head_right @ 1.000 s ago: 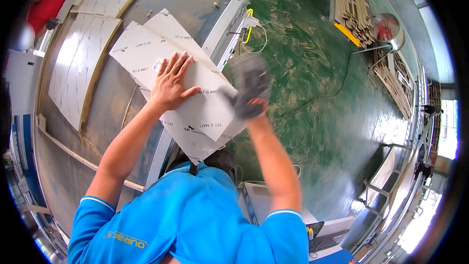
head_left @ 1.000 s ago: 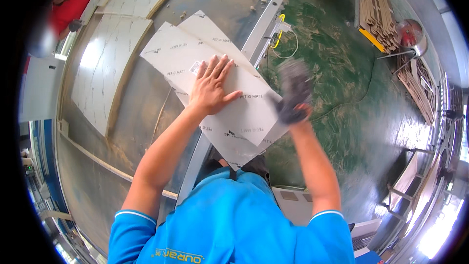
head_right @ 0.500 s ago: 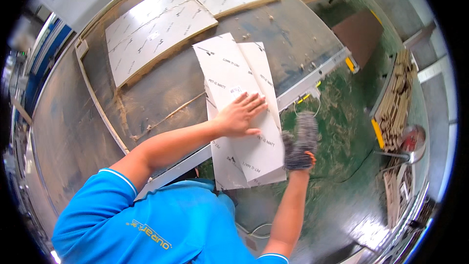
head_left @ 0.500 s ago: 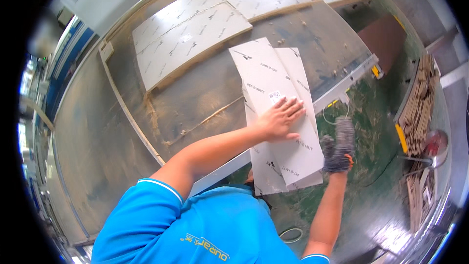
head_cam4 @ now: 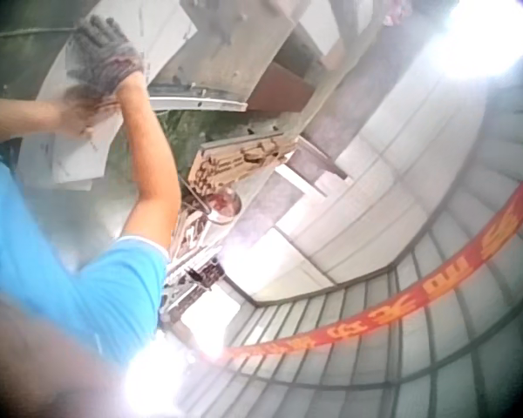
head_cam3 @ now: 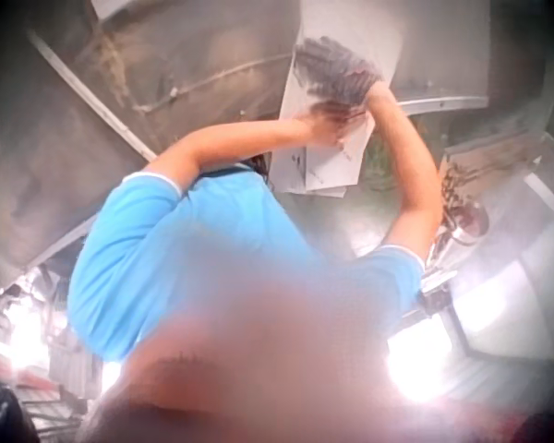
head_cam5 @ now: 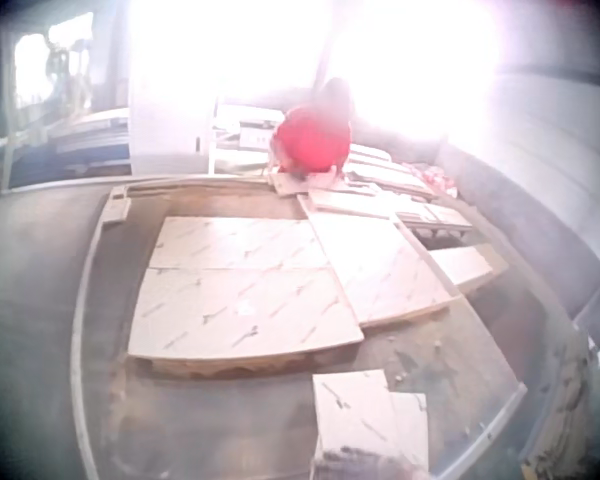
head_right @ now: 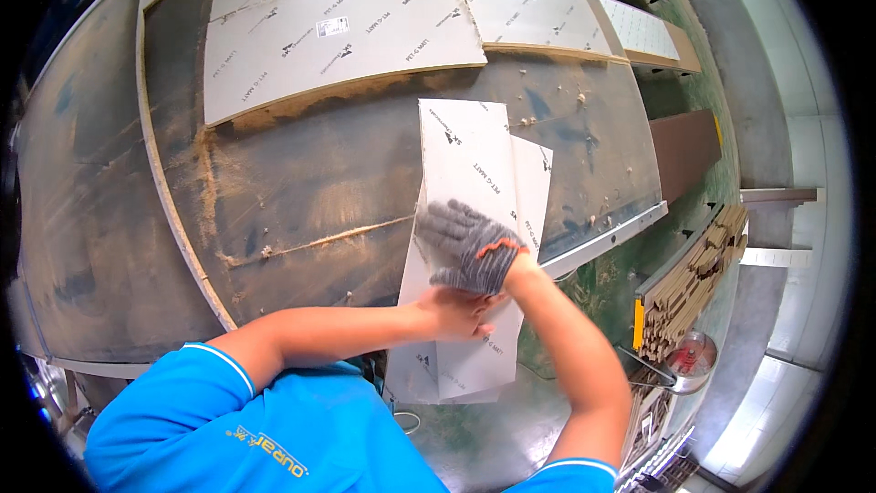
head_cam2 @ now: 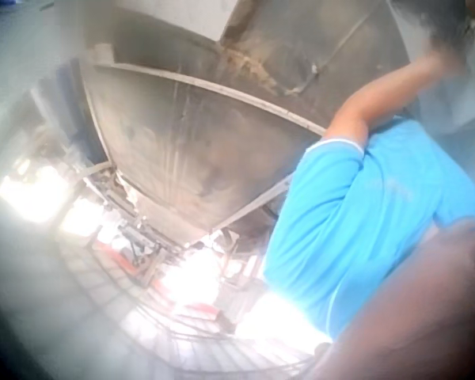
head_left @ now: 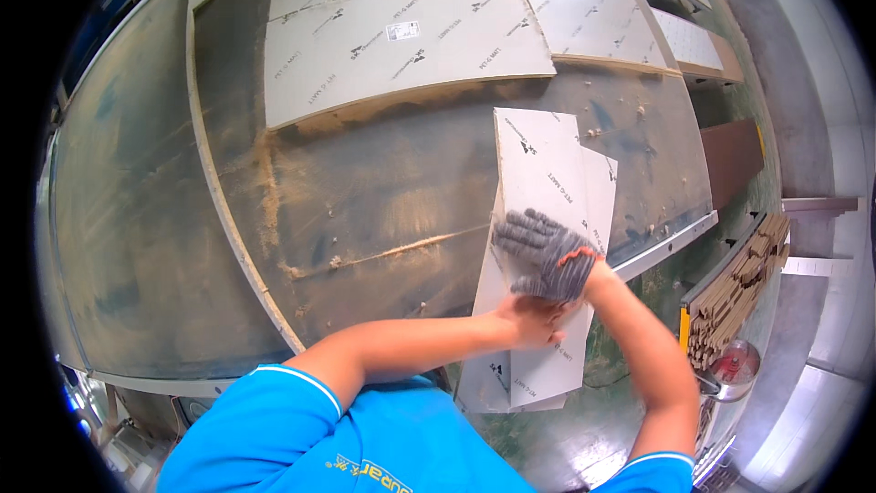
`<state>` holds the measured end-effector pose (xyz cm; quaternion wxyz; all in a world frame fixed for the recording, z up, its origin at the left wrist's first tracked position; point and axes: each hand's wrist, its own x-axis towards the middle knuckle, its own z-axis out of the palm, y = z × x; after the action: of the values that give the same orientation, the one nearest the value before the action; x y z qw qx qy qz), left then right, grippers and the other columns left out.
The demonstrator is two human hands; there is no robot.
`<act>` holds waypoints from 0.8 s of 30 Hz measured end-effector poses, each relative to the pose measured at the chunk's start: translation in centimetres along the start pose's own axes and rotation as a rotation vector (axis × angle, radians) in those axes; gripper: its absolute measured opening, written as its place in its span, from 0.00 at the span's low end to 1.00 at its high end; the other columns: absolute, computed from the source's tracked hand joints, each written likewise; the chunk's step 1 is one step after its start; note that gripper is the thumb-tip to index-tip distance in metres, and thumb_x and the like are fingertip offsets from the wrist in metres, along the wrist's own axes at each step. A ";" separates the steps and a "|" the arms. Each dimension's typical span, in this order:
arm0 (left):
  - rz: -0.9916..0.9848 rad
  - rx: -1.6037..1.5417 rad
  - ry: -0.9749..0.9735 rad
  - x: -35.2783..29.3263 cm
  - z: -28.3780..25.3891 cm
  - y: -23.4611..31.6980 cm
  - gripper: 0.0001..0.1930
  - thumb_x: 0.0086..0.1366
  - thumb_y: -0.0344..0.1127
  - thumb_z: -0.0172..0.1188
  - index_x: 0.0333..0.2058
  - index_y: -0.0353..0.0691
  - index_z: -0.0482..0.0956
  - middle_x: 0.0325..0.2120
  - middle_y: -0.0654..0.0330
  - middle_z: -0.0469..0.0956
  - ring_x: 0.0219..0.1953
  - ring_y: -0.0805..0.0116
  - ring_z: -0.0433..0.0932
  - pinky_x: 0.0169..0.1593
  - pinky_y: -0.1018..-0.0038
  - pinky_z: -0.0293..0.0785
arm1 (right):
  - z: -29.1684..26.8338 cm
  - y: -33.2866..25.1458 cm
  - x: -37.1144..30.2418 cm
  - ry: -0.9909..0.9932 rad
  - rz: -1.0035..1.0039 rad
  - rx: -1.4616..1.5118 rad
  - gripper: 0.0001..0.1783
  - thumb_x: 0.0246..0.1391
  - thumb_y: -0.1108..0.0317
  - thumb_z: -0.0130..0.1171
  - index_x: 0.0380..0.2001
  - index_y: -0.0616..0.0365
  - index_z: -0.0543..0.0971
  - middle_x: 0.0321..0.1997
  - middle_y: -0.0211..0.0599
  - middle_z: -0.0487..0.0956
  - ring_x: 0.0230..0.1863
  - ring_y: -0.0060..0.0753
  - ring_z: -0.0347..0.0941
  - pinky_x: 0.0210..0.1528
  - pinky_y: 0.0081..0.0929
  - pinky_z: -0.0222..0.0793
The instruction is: The person picks up white rectangular panels from a table, carries them to a scrap pile, and then returns to wipe the surface of other panels on the table with a cloth. The person handles the panels one at a time, moving them between the table and the floor area.
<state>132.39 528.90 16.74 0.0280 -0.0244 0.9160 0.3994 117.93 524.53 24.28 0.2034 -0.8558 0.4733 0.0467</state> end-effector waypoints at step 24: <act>0.108 0.143 -0.098 -0.4 -4.7 0.9 0.35 0.66 0.53 0.51 0.62 0.31 0.70 0.66 0.48 0.67 0.72 0.55 0.59 0.75 0.60 0.45 | -0.7 10.2 12.7 0.384 0.561 -0.112 0.48 0.62 0.34 0.49 0.74 0.54 0.57 0.81 0.38 0.52 0.81 0.38 0.41 0.81 0.37 0.33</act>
<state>132.54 526.08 20.59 0.0531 0.0466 0.9397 0.3347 116.32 509.42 18.41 0.0424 -0.6952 0.7167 -0.0353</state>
